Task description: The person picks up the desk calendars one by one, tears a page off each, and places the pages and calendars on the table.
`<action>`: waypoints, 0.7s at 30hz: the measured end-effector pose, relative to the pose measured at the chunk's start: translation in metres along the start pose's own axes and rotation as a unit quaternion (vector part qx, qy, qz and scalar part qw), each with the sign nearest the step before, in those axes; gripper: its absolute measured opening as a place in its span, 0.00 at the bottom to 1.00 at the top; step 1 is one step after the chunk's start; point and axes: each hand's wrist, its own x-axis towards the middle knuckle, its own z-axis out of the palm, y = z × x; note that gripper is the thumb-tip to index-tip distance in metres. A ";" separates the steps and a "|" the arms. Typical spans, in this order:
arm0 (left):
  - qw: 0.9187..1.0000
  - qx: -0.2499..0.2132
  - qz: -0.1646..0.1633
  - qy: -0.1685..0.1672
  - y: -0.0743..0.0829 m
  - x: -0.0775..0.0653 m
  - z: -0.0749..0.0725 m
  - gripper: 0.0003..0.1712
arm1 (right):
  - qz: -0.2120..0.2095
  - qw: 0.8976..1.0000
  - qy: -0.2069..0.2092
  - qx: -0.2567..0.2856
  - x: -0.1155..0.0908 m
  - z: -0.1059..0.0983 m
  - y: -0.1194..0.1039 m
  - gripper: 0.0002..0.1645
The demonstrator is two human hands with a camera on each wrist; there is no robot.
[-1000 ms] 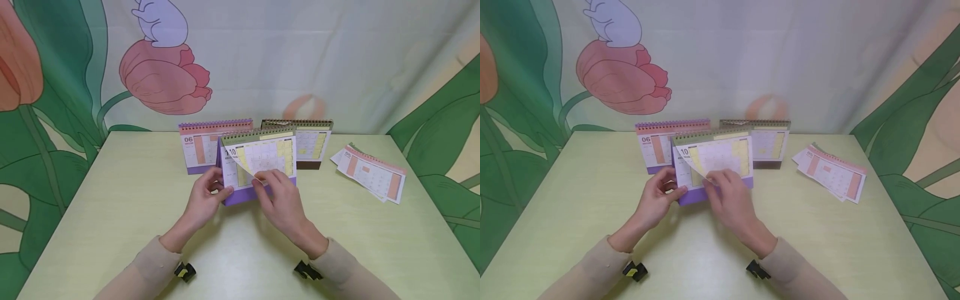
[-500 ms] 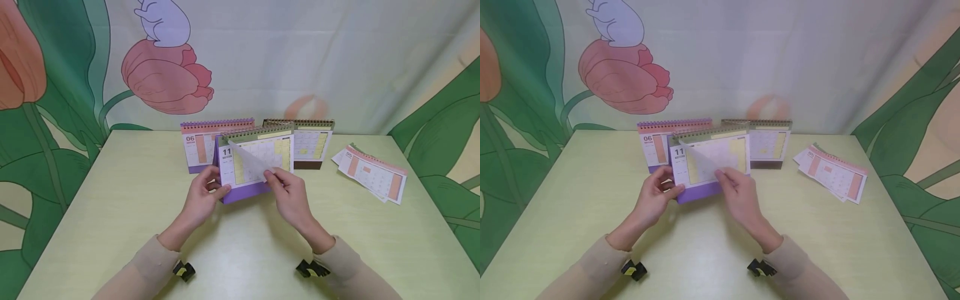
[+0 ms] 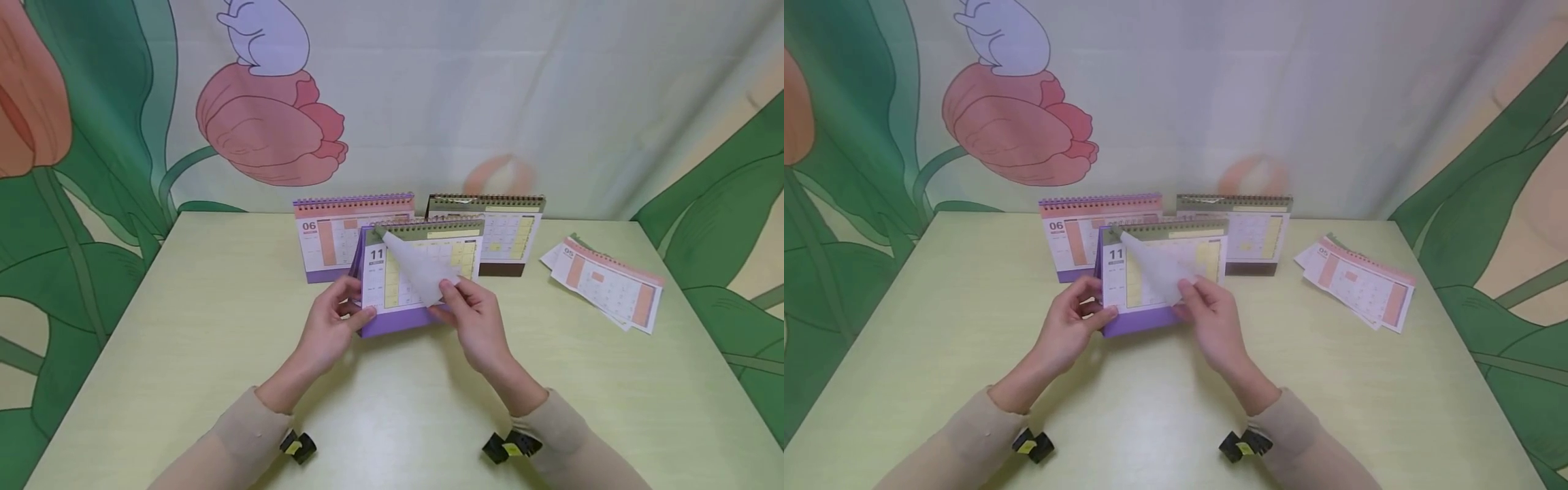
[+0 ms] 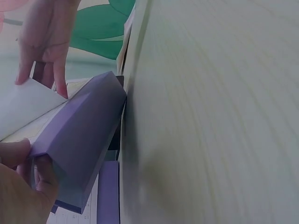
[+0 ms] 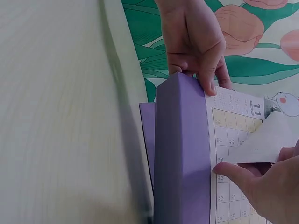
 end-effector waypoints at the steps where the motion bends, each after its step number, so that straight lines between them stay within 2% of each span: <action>1: 1.000 -0.001 0.001 -0.001 0.000 0.000 0.000 0.16 | 0.003 1.000 0.002 0.008 0.000 0.000 0.000 0.19; 8: 1.000 0.017 0.001 -0.006 0.001 -0.001 -0.001 0.14 | 0.020 0.999 0.007 0.045 0.001 -0.003 0.003 0.21; 15: 1.000 0.025 0.000 -0.012 0.005 -0.001 -0.001 0.13 | 0.012 0.998 -0.004 0.069 0.001 -0.006 0.006 0.23; 17: 1.000 0.021 0.002 -0.009 0.003 0.000 -0.001 0.13 | 0.013 0.996 -0.004 0.085 0.001 -0.007 0.006 0.23; 21: 1.000 -0.012 -0.021 0.005 -0.003 -0.002 0.001 0.15 | 0.013 0.993 0.001 0.116 0.002 -0.010 0.005 0.24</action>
